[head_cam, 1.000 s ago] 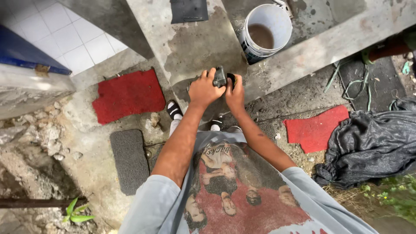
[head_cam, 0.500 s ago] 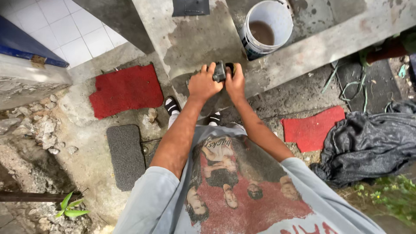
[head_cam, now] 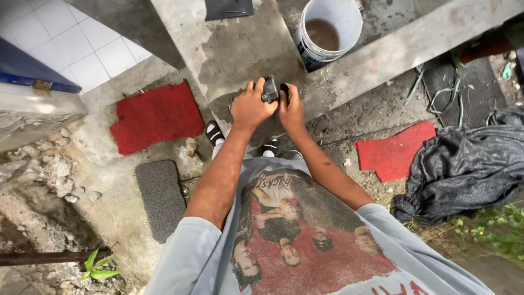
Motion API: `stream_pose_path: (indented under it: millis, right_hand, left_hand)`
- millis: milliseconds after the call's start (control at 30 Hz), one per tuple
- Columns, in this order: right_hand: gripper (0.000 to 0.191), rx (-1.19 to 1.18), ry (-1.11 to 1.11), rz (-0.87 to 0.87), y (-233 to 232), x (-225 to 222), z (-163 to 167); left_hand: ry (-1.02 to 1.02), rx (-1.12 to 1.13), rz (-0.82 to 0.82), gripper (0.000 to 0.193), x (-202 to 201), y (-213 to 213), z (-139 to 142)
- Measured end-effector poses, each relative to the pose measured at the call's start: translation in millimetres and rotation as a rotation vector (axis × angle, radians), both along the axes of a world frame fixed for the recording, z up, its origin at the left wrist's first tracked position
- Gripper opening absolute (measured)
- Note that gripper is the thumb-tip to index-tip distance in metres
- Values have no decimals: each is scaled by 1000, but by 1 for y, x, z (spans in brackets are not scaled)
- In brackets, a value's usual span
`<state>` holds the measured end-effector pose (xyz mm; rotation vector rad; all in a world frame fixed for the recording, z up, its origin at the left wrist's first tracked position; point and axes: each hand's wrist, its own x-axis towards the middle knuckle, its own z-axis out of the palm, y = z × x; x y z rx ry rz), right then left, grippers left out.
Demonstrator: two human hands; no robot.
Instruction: The person scrubs a small metal mechanical part with a black sponge on a concrete ledge, repeatedly dipping the sponge into a white bucket of water and wiping the part from multiple angles. The person occasionally repositions the part and continues scrubbing until the end of the clip.
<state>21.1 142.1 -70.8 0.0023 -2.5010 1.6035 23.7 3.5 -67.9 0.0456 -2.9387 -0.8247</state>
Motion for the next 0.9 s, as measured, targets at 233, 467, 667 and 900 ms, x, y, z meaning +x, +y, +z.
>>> stream_pose_path:
  millis: [233,467,667,900]
  right_hand:
    - [15,-270,-291,-88,35,-56,-1]
    - [18,-543,-708,-19,59,-32,-22]
    - [21,-389,-374,-213,50,-14,-35]
    - [26,-1222,-629,-263,60,-42,-31]
  left_hand:
    - [-89,-12,17,76,12,13,1]
    - [-167,115,-8,82,0,6,31]
    - [-21,534,-102,71,-10,6,60]
    - [141,879,-44,68,-15,25,63]
